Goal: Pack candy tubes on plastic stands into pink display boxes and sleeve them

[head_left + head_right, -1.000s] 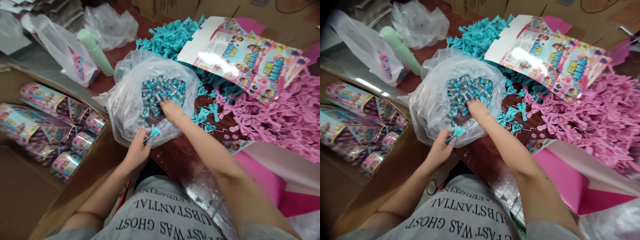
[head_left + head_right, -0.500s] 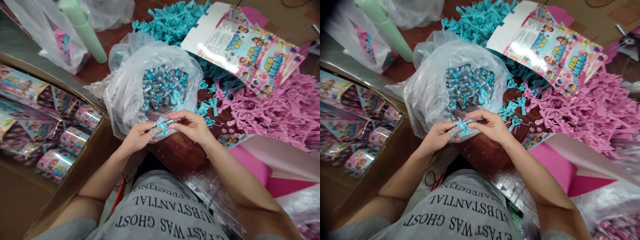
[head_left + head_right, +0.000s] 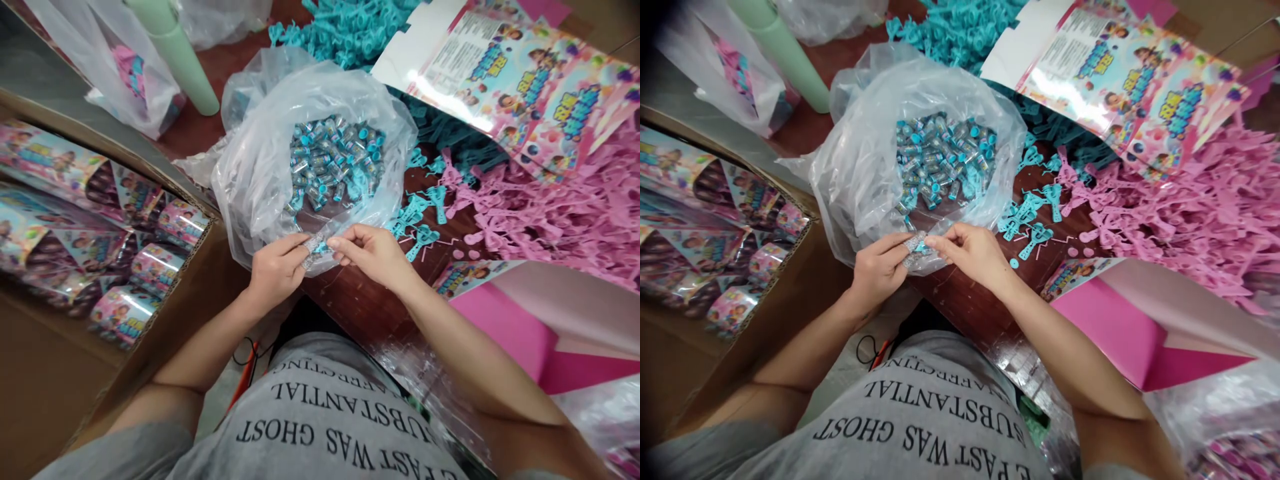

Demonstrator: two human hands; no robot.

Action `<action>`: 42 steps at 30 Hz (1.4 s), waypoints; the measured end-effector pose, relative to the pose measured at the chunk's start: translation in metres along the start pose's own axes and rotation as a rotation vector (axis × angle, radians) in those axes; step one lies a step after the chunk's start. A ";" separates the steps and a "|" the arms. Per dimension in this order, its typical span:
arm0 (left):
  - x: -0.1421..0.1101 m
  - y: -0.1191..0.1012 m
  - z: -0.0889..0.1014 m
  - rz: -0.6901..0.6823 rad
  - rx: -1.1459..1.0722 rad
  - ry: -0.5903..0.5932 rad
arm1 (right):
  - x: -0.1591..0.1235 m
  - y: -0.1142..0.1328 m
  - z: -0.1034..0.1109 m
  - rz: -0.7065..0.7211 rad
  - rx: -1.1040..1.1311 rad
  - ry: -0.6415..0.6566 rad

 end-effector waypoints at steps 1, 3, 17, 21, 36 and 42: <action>-0.002 0.002 0.002 0.019 -0.001 0.002 | 0.001 0.002 -0.003 0.034 0.017 0.042; -0.004 0.006 0.006 0.046 -0.019 -0.004 | 0.002 0.010 -0.005 0.134 -0.004 0.071; 0.004 0.005 -0.014 0.675 -0.979 0.181 | 0.113 -0.015 0.025 0.200 -0.970 0.031; 0.008 0.005 -0.018 0.772 -1.071 0.172 | 0.077 -0.005 0.026 0.335 -0.731 0.016; 0.019 -0.040 -0.047 0.346 -0.718 0.406 | -0.067 -0.013 0.041 0.257 -0.148 0.131; 0.026 -0.059 -0.057 0.281 -0.717 0.425 | -0.101 -0.023 0.057 0.152 -0.023 -0.061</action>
Point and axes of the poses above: each hand's wrist, its own x-axis towards the middle knuckle, its own z-axis out of the back of the hand, y = z × x, the point moved 4 cm from there along x, towards the middle knuckle, and after that the axes turned 5 degrees about x, right-handed, at the moved point
